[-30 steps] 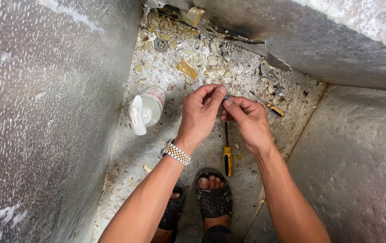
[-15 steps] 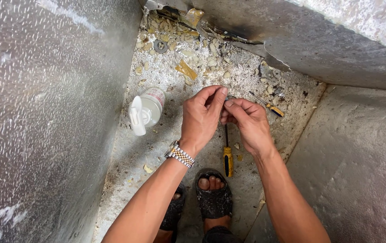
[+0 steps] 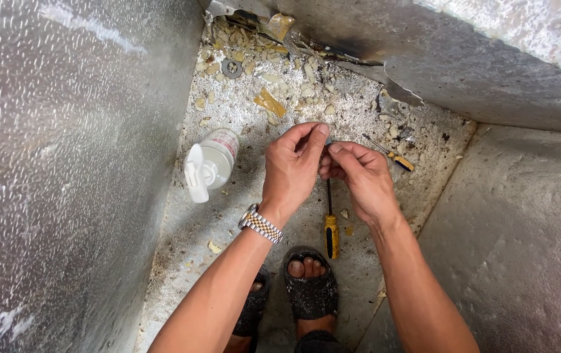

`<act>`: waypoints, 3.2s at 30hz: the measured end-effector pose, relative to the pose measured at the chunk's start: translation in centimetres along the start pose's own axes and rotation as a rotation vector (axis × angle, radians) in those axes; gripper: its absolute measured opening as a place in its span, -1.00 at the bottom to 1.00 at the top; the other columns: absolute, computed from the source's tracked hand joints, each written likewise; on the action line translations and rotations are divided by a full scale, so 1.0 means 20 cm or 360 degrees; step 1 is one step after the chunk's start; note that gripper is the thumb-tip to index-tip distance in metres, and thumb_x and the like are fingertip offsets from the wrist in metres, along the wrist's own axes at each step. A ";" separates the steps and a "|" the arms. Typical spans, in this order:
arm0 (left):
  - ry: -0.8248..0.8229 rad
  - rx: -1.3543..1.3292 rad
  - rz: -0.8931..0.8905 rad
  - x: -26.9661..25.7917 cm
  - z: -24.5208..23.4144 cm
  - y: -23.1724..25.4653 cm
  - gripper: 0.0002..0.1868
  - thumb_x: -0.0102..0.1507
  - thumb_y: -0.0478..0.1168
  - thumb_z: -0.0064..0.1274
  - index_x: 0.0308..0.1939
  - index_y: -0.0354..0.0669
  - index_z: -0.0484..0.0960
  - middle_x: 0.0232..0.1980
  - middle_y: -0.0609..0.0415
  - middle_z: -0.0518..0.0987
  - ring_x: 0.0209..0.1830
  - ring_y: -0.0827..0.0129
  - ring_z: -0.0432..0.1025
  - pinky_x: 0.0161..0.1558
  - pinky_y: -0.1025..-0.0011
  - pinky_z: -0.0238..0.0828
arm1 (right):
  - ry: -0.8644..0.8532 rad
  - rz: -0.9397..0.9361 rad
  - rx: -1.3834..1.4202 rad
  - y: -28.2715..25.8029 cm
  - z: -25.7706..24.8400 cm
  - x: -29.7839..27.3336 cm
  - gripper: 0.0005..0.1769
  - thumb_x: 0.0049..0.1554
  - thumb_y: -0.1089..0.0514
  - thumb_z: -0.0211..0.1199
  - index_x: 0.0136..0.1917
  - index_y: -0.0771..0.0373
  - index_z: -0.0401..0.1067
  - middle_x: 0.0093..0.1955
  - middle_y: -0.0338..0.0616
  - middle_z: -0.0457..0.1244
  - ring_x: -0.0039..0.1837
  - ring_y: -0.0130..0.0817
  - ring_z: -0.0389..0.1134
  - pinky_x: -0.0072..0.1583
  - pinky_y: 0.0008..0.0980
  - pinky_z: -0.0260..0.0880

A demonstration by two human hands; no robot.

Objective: Scraping and cleaning a metal joint inside an appliance using various tools and liquid

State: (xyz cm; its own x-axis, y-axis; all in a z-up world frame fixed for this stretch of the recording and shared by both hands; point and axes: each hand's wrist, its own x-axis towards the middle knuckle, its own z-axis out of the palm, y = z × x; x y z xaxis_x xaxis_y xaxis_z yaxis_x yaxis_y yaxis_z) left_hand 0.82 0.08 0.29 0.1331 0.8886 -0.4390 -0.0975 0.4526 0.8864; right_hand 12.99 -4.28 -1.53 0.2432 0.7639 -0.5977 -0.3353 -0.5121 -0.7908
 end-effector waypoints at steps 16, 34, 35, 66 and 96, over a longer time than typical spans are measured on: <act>0.0008 0.0178 -0.0139 0.05 0.01 0.09 -0.42 0.50 0.05 -0.38 0.27 -0.45 0.41 0.10 -0.44 0.52 0.16 -0.13 0.45 0.19 -0.04 0.44 | 0.0174 0.0055 -0.0171 -0.17 0.02 0.23 -0.75 0.35 0.12 0.11 -0.06 0.33 0.46 -0.31 -0.12 0.26 -0.28 -0.33 0.30 -0.12 -0.33 0.50; 0.0085 0.0106 -0.0192 0.07 -0.06 -0.02 -0.47 0.49 0.03 -0.30 0.27 -0.38 0.44 -0.10 -0.17 0.53 -0.04 0.21 0.41 0.05 0.24 0.48 | 0.0232 0.0439 0.0614 -0.25 0.13 0.36 -0.83 0.14 0.05 0.18 -0.17 0.17 0.41 -0.38 -0.37 0.01 -0.33 -0.48 0.18 -0.15 -0.38 0.40; 0.0084 0.0108 -0.0195 0.07 -0.06 -0.03 -0.47 0.49 0.04 -0.28 0.26 -0.37 0.44 -0.09 -0.15 0.52 -0.04 0.24 0.40 0.04 0.26 0.48 | 0.0221 0.0443 0.0606 -0.25 0.13 0.36 -0.83 0.15 0.04 0.18 -0.17 0.16 0.41 -0.38 -0.37 0.01 -0.32 -0.48 0.19 -0.15 -0.37 0.40; 0.0127 -0.0036 -0.0125 0.13 0.03 0.01 -0.58 0.40 -0.15 -0.03 0.23 -0.40 0.49 0.14 -0.32 0.50 0.09 0.15 0.49 0.15 0.09 0.53 | 0.0043 0.0295 0.0168 -0.27 0.14 0.40 -0.78 0.31 0.00 0.02 -0.11 0.09 0.36 -0.31 -0.40 0.07 -0.25 -0.45 0.26 -0.06 -0.37 0.42; 0.0210 -0.0068 -0.0134 -0.13 -0.05 -0.04 -0.66 0.40 -0.19 0.01 0.17 -0.33 0.57 -0.10 -0.04 0.50 -0.09 0.46 0.43 0.03 0.32 0.59 | 0.0355 -0.0136 0.0366 -0.22 0.28 0.26 -0.78 0.29 0.15 0.10 -0.16 0.26 0.44 -0.39 -0.25 0.20 -0.35 -0.43 0.31 -0.18 -0.42 0.49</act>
State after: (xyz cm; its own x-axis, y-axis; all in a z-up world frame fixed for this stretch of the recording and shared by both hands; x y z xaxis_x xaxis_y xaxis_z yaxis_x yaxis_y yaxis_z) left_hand -0.42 -2.46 0.48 0.0123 0.8481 -0.5297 -0.1337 0.5264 0.8397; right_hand 10.64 4.11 -0.31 0.4639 0.6826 -0.5646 -0.4956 -0.3283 -0.8041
